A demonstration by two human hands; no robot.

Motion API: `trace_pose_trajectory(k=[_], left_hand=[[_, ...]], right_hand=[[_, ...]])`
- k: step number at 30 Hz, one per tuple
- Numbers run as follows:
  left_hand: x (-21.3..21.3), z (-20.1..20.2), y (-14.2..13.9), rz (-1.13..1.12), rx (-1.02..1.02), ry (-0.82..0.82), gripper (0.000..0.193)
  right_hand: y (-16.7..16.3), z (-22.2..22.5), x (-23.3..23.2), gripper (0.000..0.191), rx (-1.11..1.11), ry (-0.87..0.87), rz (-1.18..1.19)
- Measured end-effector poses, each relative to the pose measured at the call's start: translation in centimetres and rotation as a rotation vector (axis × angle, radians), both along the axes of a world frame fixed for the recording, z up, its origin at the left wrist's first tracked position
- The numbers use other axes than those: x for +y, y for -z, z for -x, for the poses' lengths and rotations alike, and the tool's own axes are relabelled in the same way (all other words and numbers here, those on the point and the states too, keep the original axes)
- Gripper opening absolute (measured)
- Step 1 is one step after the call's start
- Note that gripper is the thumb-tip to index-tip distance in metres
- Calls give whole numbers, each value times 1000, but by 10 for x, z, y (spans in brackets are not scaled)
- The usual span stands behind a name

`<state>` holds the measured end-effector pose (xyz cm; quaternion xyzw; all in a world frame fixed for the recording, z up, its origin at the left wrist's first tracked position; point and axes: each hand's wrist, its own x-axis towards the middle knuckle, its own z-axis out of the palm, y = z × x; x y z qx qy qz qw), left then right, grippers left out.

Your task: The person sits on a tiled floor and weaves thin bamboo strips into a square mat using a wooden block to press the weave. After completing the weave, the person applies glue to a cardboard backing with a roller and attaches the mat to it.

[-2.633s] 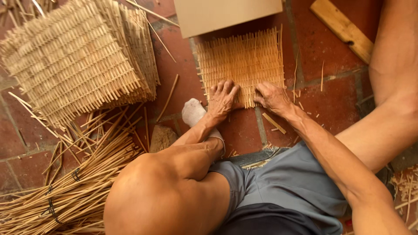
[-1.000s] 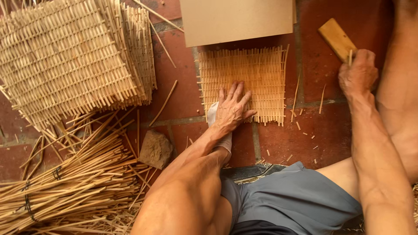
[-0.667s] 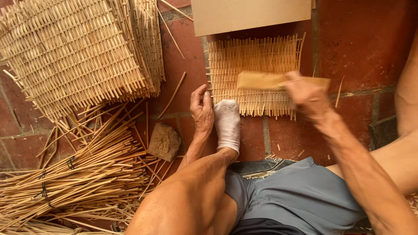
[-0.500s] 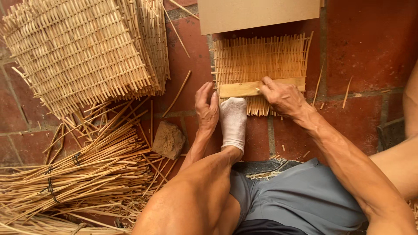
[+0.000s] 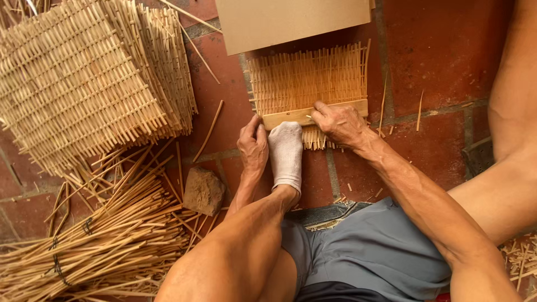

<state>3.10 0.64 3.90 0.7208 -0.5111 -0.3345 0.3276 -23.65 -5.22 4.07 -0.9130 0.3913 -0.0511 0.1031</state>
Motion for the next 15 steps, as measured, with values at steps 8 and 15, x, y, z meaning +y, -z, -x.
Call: trace_pose_trajectory(k=[8,15], left_hand=[[-2,7,9,208,-262,208,32],[-46,83,11,154,-516,822,81]], right_hand=[[22,21,-11,34,-213,151,207],[46,47,-51,26,-925,717,-107]])
